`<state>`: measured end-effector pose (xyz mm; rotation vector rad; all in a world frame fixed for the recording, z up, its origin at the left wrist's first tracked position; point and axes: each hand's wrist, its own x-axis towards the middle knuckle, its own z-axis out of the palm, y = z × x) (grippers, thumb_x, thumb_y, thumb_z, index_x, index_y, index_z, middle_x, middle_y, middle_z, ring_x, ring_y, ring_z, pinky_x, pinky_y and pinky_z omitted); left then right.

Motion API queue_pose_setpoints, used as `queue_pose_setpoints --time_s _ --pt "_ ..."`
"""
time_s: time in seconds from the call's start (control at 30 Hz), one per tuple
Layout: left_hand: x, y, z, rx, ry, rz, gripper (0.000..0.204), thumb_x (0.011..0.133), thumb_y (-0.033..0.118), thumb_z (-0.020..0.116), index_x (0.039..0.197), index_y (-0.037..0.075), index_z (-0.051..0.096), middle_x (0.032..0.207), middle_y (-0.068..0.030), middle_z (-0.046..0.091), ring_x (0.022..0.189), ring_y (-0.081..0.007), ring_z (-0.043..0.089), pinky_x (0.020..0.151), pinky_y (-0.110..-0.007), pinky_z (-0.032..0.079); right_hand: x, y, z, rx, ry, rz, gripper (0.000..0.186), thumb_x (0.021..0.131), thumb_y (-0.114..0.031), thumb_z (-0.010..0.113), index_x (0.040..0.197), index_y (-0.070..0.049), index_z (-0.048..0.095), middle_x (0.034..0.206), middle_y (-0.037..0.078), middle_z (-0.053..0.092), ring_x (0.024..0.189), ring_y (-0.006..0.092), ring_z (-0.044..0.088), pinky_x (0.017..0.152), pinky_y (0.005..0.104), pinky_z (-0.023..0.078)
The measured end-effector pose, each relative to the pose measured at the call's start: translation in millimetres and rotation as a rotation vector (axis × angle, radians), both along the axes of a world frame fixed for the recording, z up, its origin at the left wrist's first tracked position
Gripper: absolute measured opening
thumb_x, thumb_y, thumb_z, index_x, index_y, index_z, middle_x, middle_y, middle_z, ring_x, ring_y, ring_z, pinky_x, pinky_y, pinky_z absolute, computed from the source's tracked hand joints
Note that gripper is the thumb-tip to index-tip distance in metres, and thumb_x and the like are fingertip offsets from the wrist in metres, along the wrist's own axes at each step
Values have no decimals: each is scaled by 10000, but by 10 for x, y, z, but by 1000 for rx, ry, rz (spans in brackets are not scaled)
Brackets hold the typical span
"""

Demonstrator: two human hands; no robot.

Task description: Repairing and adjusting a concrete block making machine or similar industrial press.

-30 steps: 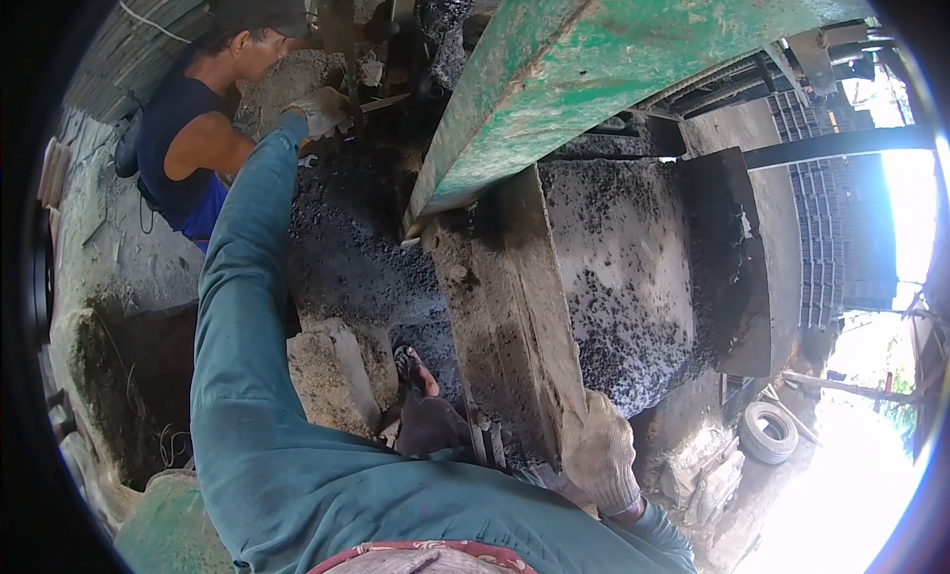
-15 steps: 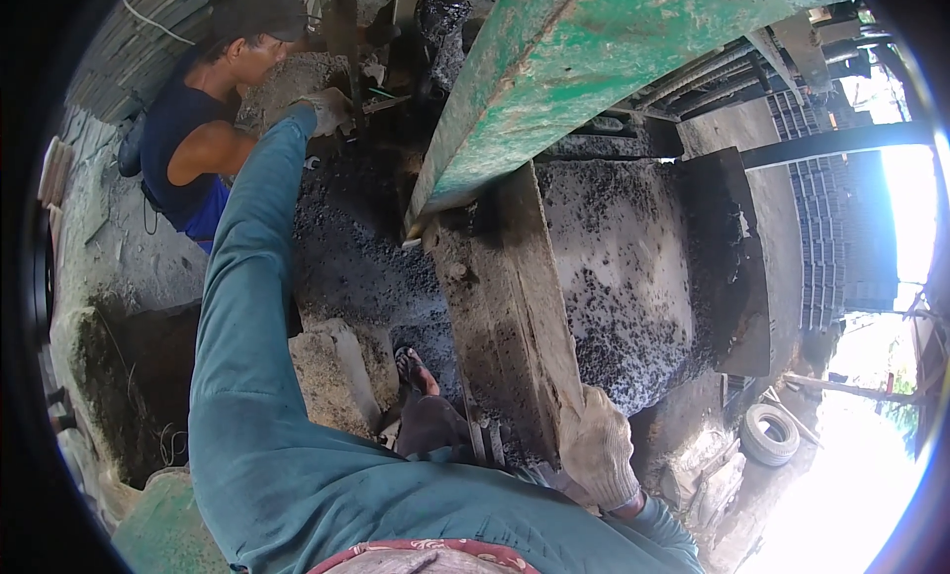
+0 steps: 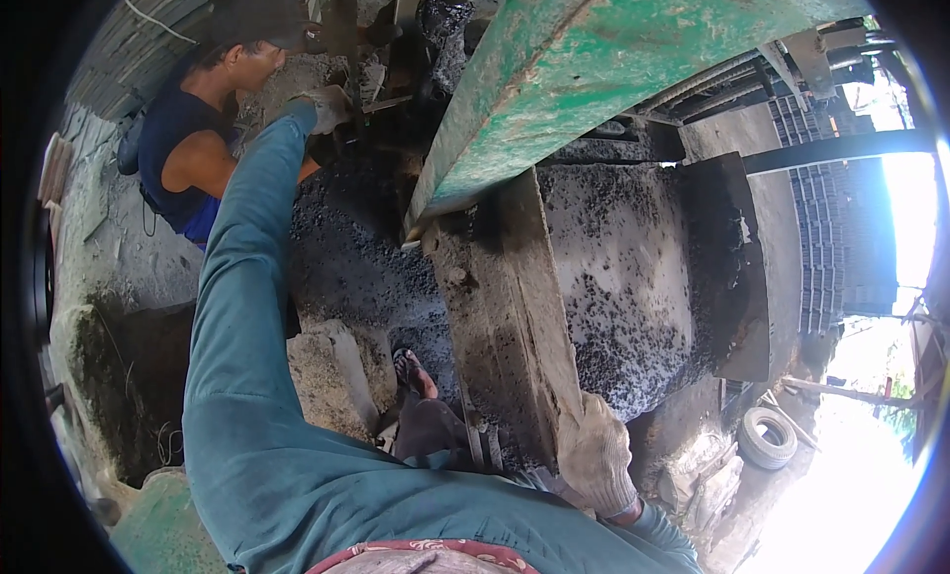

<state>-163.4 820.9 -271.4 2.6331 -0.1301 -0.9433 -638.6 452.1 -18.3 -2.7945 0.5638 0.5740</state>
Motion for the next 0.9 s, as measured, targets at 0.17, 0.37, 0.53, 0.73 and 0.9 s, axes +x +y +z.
queue_pose_setpoints --time_s 0.17,0.37,0.53,0.73,0.9 --pt "-4 -36 -9 45 0 -77 347 971 299 601 1188 46 698 1103 -164 724 958 -341 689 842 -484 521 49 37 55 -17 18 -17 296 927 -218 633 1128 -2 610 987 268 677 953 479 656 793 528 526" --pt "-1 -145 161 115 -11 -196 334 959 284 601 1190 67 705 1132 -154 720 986 -337 688 841 -472 528 44 22 62 -3 21 -16 291 928 -210 628 1138 -9 612 1000 268 674 966 478 651 805 529 524" --pt "-13 -172 286 182 -14 -290 326 949 271 600 1192 83 711 1157 -145 716 1010 -334 687 841 -462 533 38 0 51 -3 26 0 292 927 -207 630 1144 -12 609 988 268 671 959 480 650 797 530 523" --pt "4 -132 229 242 -15 -384 322 939 257 599 1194 100 717 1182 -136 713 1034 -331 686 841 -451 538 39 15 56 -4 5 7 289 930 -205 626 1147 -16 611 984 271 672 953 487 648 790 533 522" --pt "214 -296 18 408 -43 -612 314 948 197 583 1233 111 682 1171 -105 715 1018 -295 702 841 -421 571 34 -23 55 -34 2 8 310 954 -227 576 1163 -4 629 980 261 688 943 459 674 838 524 533"
